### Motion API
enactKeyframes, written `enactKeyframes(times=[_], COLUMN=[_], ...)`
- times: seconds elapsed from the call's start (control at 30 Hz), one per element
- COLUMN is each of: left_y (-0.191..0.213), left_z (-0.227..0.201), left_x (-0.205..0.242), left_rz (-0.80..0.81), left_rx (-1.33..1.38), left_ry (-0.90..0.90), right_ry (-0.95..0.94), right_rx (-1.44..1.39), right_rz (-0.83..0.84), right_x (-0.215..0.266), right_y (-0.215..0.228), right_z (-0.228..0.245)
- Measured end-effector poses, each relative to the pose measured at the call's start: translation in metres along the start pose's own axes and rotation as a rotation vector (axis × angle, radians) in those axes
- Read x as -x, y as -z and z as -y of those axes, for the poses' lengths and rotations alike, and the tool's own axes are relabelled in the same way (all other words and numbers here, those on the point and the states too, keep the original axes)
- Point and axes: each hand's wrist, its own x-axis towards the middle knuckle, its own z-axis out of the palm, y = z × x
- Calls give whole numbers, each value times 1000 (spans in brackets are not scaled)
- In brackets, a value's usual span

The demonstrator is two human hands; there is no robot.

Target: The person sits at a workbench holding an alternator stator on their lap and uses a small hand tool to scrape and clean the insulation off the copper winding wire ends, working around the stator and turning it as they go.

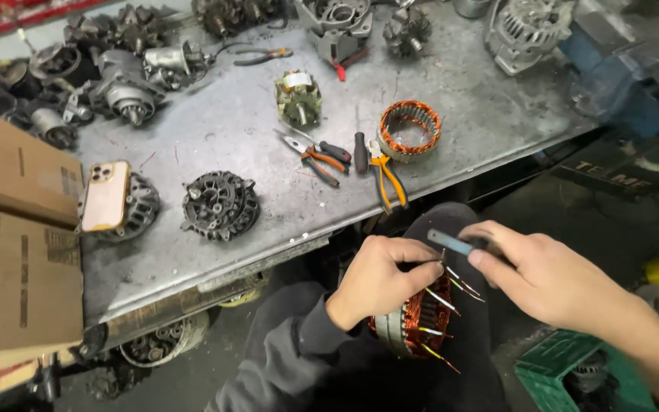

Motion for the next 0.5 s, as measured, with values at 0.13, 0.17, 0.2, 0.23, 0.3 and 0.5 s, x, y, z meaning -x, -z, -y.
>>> enactKeyframes(times=[0.13, 0.17, 0.2, 0.23, 0.3, 0.5], left_y=[-3, -3, -2, -3, -5, 1], left_z=[-8, -10, -12, -10, -7, 6], left_x=[2, 0, -3, -2, -2, -4], left_rz=[6, 12, 17, 20, 16, 17], left_rx=[3, 0, -3, -2, -15, 52], left_ry=[82, 94, 105, 105, 80, 101], right_ry=[-30, -41, -51, -55, 19, 234], right_rx=[-176, -145, -113, -114, -293, -283], right_rz=[110, 106, 102, 102, 124, -54], right_x=[1, -1, -3, -2, 0, 21], right_y=[-12, -13, -14, -15, -19, 20], right_z=[-5, -7, -10, -24, -54, -20])
